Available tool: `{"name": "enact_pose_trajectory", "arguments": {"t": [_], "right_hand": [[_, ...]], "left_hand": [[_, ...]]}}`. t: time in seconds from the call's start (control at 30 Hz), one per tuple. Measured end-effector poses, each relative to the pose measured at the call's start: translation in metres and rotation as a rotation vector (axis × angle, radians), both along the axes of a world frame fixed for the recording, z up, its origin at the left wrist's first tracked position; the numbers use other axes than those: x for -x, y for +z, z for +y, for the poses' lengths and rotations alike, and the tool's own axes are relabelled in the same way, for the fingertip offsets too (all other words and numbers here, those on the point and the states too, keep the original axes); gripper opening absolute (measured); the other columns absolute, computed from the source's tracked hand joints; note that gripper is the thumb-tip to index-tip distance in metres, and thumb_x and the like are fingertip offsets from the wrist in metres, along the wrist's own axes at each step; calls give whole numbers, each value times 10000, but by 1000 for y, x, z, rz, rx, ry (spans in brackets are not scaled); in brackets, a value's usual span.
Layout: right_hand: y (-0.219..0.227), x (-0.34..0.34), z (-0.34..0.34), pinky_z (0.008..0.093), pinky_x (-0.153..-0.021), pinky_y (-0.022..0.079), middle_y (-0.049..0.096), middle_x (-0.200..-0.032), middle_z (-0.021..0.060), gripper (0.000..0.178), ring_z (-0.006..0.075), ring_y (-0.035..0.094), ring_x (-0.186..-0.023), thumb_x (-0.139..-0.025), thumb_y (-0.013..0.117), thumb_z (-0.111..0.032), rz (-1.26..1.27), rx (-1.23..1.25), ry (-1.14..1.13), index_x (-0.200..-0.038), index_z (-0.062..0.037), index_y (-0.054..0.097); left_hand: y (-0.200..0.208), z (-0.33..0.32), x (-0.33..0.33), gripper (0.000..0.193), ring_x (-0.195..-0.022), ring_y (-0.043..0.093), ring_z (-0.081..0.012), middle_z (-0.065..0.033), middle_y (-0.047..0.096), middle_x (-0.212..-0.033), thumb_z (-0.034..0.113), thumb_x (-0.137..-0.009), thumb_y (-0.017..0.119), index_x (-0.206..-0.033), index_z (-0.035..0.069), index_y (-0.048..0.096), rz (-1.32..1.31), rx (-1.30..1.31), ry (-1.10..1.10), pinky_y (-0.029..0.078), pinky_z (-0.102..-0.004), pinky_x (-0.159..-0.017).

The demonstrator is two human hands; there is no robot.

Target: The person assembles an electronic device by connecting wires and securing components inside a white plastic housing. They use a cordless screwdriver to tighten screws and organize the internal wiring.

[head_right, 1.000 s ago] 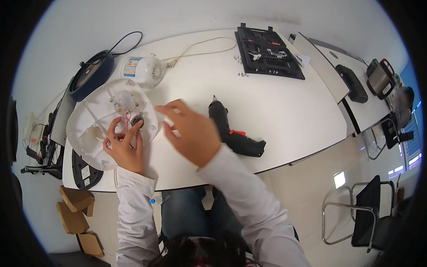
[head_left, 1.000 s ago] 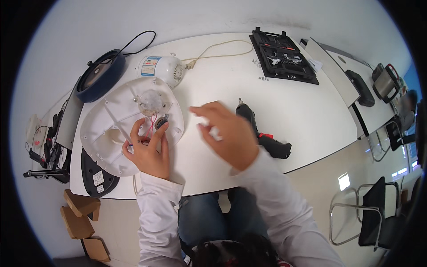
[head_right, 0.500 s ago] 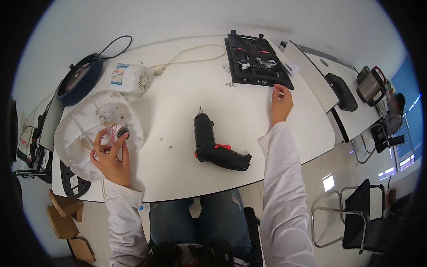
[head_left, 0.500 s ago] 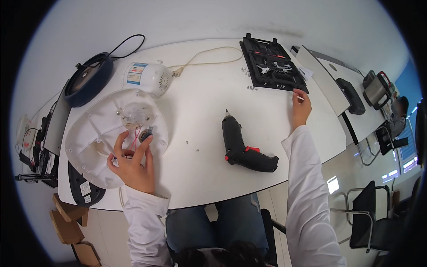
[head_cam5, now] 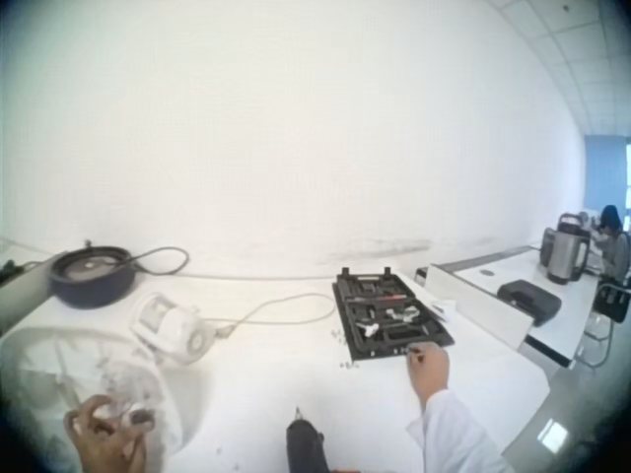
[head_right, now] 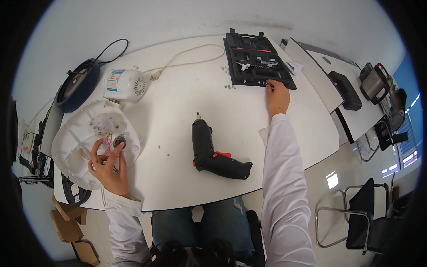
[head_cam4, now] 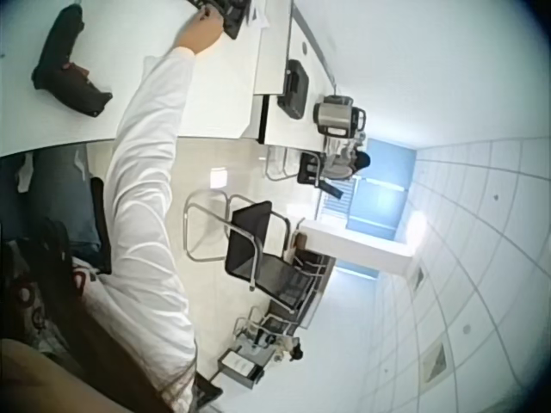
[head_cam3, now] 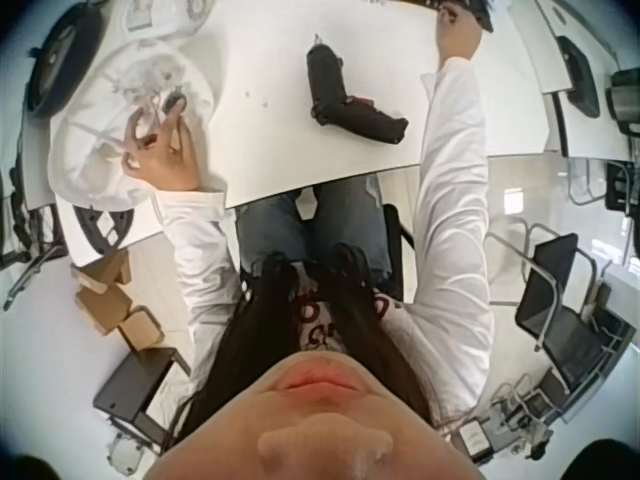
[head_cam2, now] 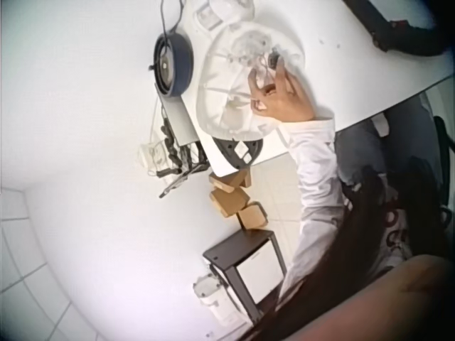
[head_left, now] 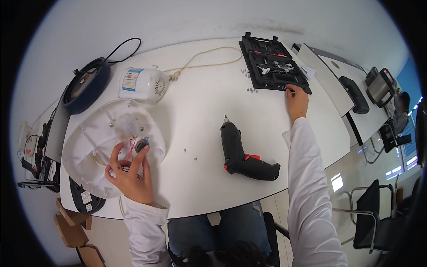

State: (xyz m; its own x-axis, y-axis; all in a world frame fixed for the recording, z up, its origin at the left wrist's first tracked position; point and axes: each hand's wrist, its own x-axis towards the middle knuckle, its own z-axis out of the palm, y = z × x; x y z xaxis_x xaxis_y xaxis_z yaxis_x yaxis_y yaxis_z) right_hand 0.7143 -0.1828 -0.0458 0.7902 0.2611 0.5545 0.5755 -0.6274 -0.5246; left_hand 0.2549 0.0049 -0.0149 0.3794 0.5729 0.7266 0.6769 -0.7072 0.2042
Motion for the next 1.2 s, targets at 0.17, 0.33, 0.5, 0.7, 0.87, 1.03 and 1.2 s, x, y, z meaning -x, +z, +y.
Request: {"name": "enact_pose_trajectory", "arguments": {"t": [0.17,0.33,0.5,0.7,0.87,1.03,1.2], "right_hand": [[7,6,2,393,-770,545,725,-997,105,147,303,704,-839,-902,661,-171,-7,87,-65,-1017,-129,741],[7,7,2,398,-773,543,722,-1015,86,140,301,702,-852,-906,660,-175,-45,105,-63,-1010,-136,745],[10,9,3,400,-777,540,720,-1035,65,137,294,700,-860,-902,664,-178,-22,124,-80,-1003,-138,747],[11,8,2,398,-782,537,713,-1033,42,124,289,692,-873,-894,666,-173,-27,131,-50,-983,-131,742],[9,7,2,402,-770,535,705,-1027,41,103,298,680,-899,-891,667,-180,-66,161,-49,-966,-133,719],[11,7,3,416,-755,532,701,-1019,41,82,308,673,-913,-900,658,-188,-66,188,-40,-963,-137,670],[9,5,4,413,-745,530,703,-999,46,82,305,674,-898,-900,658,-187,-69,195,-46,-966,-139,656]], "left_hand": [[0,1,1,374,-710,561,-126,-9,540,-1340,113,-754,767,-1052,338,751,-2,-12,-6,298,-456,-1020],[-1,1,1,382,-706,563,-126,-14,540,-1340,106,-748,770,-1054,335,751,0,-15,-13,298,-456,-1019],[1,-1,2,349,-775,548,-141,-3,527,-1349,99,-777,750,-1081,270,763,21,19,-9,294,-414,-1032],[0,-1,2,348,-764,546,-135,2,519,-1358,102,-773,752,-1076,275,762,24,11,-10,296,-412,-1028],[1,-1,3,355,-758,547,-129,7,518,-1358,106,-771,753,-1075,289,760,25,17,-13,298,-412,-1026],[1,-1,1,364,-752,547,-128,8,522,-1348,103,-766,752,-1072,301,759,29,16,-8,296,-416,-1026],[1,-1,0,371,-752,548,-129,7,527,-1342,95,-758,751,-1064,304,759,24,12,-7,295,-417,-1026]]}}
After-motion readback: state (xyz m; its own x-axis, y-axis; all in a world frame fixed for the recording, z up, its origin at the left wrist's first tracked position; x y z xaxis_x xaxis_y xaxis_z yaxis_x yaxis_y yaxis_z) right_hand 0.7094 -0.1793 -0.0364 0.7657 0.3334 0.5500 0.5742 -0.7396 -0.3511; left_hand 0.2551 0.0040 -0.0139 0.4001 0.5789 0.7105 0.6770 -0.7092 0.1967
